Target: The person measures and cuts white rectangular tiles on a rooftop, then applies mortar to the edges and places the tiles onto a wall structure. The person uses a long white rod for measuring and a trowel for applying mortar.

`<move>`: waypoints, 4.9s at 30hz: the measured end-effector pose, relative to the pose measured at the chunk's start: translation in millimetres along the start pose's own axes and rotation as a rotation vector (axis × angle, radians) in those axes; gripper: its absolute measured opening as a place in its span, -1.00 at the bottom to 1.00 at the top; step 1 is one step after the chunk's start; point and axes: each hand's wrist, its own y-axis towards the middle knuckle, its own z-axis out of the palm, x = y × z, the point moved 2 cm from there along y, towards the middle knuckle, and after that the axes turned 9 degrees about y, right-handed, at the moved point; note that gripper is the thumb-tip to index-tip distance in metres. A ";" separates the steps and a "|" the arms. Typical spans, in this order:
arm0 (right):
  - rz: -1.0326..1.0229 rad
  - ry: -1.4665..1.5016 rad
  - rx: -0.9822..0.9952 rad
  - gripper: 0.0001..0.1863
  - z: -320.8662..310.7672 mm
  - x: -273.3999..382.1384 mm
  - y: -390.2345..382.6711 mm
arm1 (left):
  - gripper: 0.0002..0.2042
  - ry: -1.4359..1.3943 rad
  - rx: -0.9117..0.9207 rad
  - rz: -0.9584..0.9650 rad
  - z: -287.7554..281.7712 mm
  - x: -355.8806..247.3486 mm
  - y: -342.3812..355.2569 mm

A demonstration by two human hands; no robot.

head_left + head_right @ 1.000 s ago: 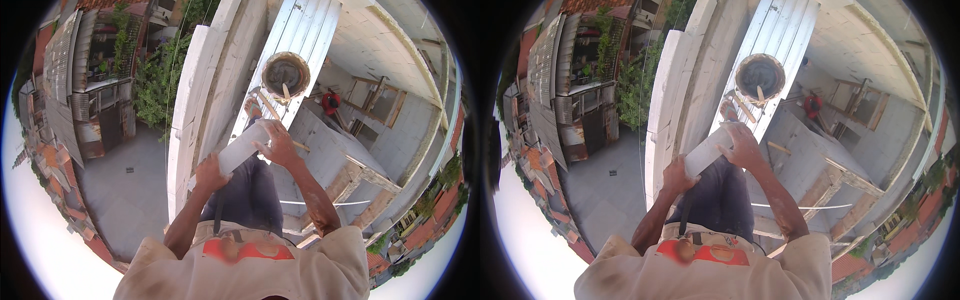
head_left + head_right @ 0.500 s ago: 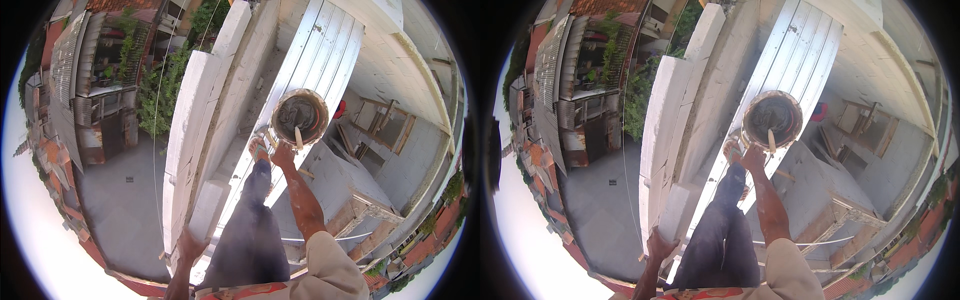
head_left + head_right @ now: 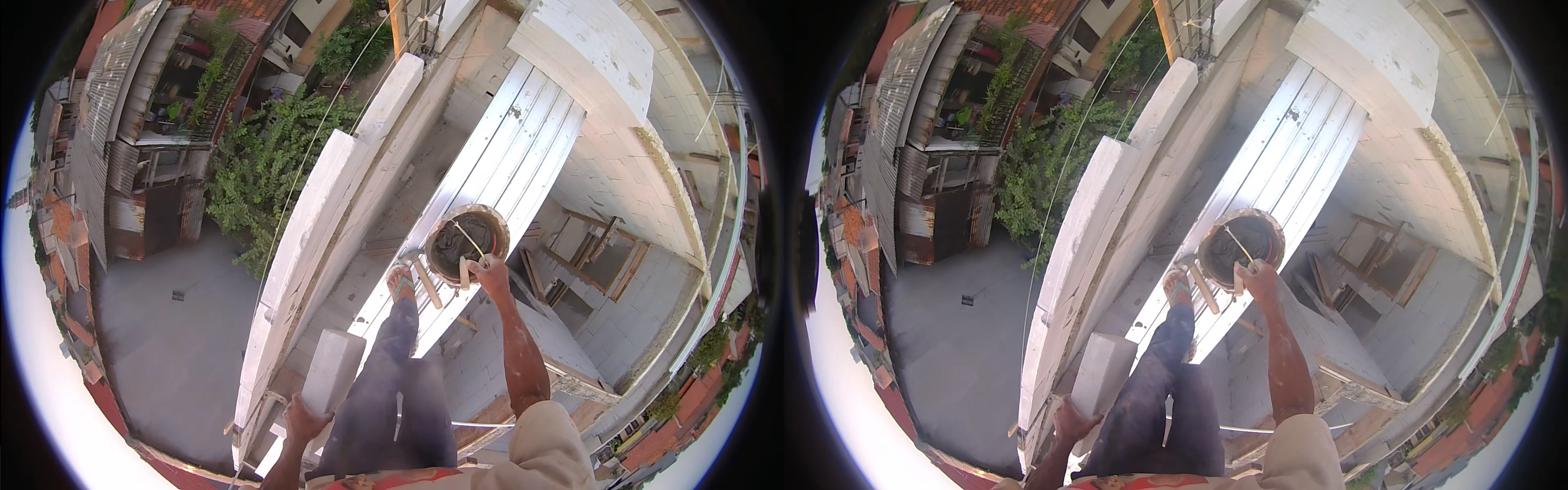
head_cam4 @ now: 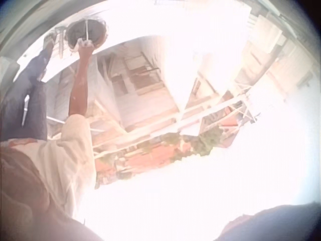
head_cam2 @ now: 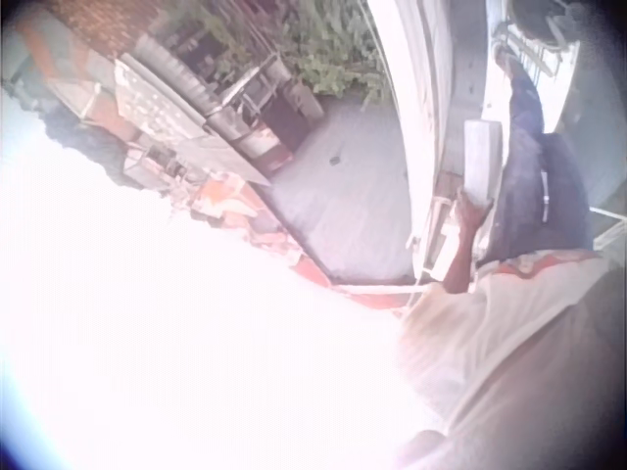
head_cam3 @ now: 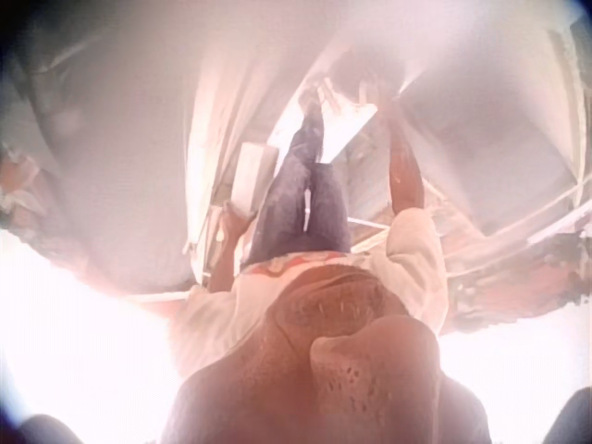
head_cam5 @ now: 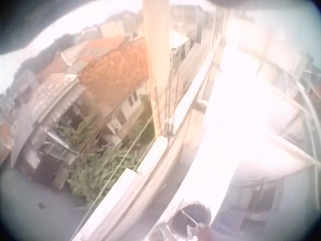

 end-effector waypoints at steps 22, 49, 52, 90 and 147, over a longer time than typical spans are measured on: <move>-0.060 0.167 -0.218 -0.61 -268.2 131.7 249.5 | -0.12 -0.193 -0.526 0.411 -124.5 -360.1 185.3; -0.305 -1.255 -0.010 -0.63 -273.6 -56.6 554.1 | -0.30 -0.102 -0.668 0.809 23.6 -676.2 416.6; -0.253 -1.298 -0.024 -0.68 -276.7 5.1 526.5 | -0.44 -0.022 -0.705 0.739 34.3 -667.8 432.7; -0.294 0.084 -0.020 -0.62 -286.9 -46.5 426.3 | -0.62 -0.087 -0.633 0.745 36.2 -666.5 430.8; -0.408 -1.045 -0.476 -0.66 -299.4 49.3 400.3 | -0.74 -0.070 -0.648 0.727 20.4 -668.2 413.8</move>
